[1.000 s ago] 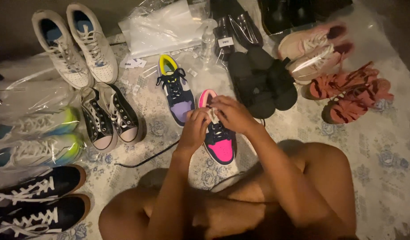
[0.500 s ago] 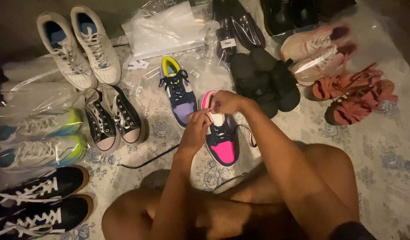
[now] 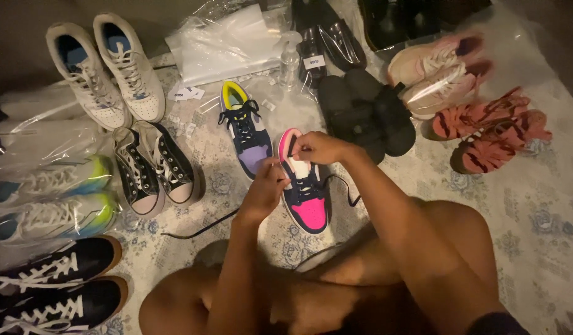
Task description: The person sits on a rug and laces a pink and navy sneaker. They thread the laces through the eyelets, pull them tight, and tie a knot. Other shoes and plastic bags are visible on the floor around them.
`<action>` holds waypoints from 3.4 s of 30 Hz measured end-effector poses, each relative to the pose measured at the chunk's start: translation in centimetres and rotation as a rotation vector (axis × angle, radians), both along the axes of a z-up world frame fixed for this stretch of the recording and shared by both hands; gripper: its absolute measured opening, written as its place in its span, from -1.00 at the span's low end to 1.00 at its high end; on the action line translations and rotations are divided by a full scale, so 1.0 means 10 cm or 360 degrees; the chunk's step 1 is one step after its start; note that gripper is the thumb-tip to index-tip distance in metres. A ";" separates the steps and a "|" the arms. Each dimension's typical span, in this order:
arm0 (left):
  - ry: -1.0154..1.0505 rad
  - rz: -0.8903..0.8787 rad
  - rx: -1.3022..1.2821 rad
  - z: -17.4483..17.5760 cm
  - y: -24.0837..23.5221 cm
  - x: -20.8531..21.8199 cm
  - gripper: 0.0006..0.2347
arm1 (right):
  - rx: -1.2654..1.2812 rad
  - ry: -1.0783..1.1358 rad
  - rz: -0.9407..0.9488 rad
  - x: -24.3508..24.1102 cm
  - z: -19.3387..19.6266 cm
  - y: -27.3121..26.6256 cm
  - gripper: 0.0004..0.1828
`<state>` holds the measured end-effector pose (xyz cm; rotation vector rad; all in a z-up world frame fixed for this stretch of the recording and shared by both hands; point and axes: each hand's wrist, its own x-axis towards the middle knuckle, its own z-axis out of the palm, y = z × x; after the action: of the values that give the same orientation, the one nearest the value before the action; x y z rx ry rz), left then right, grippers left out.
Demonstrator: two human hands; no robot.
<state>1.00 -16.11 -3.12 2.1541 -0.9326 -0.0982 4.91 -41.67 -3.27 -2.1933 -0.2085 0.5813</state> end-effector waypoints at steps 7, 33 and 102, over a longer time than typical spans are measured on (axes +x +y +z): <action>0.0086 -0.0077 0.0361 -0.45 0.10 0.08 -0.71 | -0.0204 -0.0092 0.0135 -0.01 0.21 0.10 -0.65; 0.0104 0.0037 -0.0283 0.51 0.19 -0.03 -0.97 | 0.0489 -0.0877 0.0000 -0.61 0.42 0.32 -0.77; -0.0166 0.1312 0.0016 0.56 0.25 -0.15 -0.87 | 0.0310 0.0528 0.0240 -1.63 0.82 -0.44 -0.83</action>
<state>-0.55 -13.64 2.49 2.3994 -0.0407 0.4162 -11.42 -46.08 4.95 -1.8724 -0.2437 0.9570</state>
